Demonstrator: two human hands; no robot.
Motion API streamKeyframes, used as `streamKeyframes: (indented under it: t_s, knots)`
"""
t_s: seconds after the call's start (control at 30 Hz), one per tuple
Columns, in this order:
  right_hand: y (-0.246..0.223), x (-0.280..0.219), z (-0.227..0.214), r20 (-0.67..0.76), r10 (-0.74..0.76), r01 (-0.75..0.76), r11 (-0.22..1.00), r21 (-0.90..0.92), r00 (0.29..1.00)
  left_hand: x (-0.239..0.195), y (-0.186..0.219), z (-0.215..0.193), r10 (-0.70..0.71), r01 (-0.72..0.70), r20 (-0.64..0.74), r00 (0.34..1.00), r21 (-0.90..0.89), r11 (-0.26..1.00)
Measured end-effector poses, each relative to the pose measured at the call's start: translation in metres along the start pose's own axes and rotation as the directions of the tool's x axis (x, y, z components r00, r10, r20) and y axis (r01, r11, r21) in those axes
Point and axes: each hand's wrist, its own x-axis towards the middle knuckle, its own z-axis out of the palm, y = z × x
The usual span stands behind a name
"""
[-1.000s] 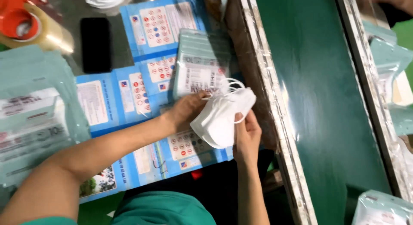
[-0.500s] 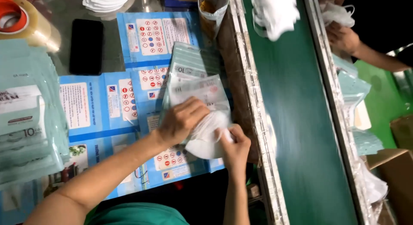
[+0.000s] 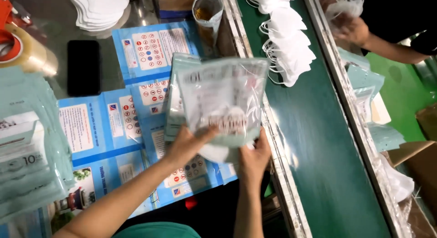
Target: The person places white face masks into plastic bags, seals the bags, and drops them into a large cardboard box positioned at the end of a conveyor belt.
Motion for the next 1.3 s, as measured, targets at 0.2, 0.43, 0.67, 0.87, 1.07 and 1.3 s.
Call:
streamKeyframes:
  t_s: [0.2, 0.43, 0.67, 0.87, 1.07, 1.3]
  knots:
    - [0.010, -0.023, -0.005, 0.037, 0.177, -0.178, 0.912, 0.369, 0.983, -0.011, -0.011, 0.019, -0.346, 0.360, 0.106, 0.932, -0.174, 0.917]
    - [0.024, -0.024, -0.022, 0.137, 0.213, -0.253, 0.831, 0.495, 0.967, -0.038, -0.031, 0.029, -0.412, 0.507, 0.367, 0.834, -0.214, 0.835]
    - [-0.001, -0.016, -0.053, 0.152, 0.000, 0.002, 1.000, -0.016, 0.988, -0.035, 0.052, 0.011, 0.022, -0.312, 0.830, 0.557, 0.185, 0.932]
    - [-0.062, -0.046, -0.032, 0.258, -0.422, 0.489, 0.654, -0.577, 0.869, 0.036, 0.112, 0.002, 0.293, -0.480, 0.563, 0.773, 0.216, 0.850]
    - [-0.060, -0.052, -0.029, 0.137, -0.520, 0.506, 0.681, -0.529, 0.843, 0.011, 0.082, 0.009, 0.202, -0.263, 0.449, 0.871, 0.079, 0.961]
    - [-0.062, -0.033, -0.047, -0.149, -0.393, 0.374, 0.917, -0.140, 0.908, -0.008, 0.062, 0.004, 0.019, -0.013, 0.213, 0.977, -0.030, 0.999]
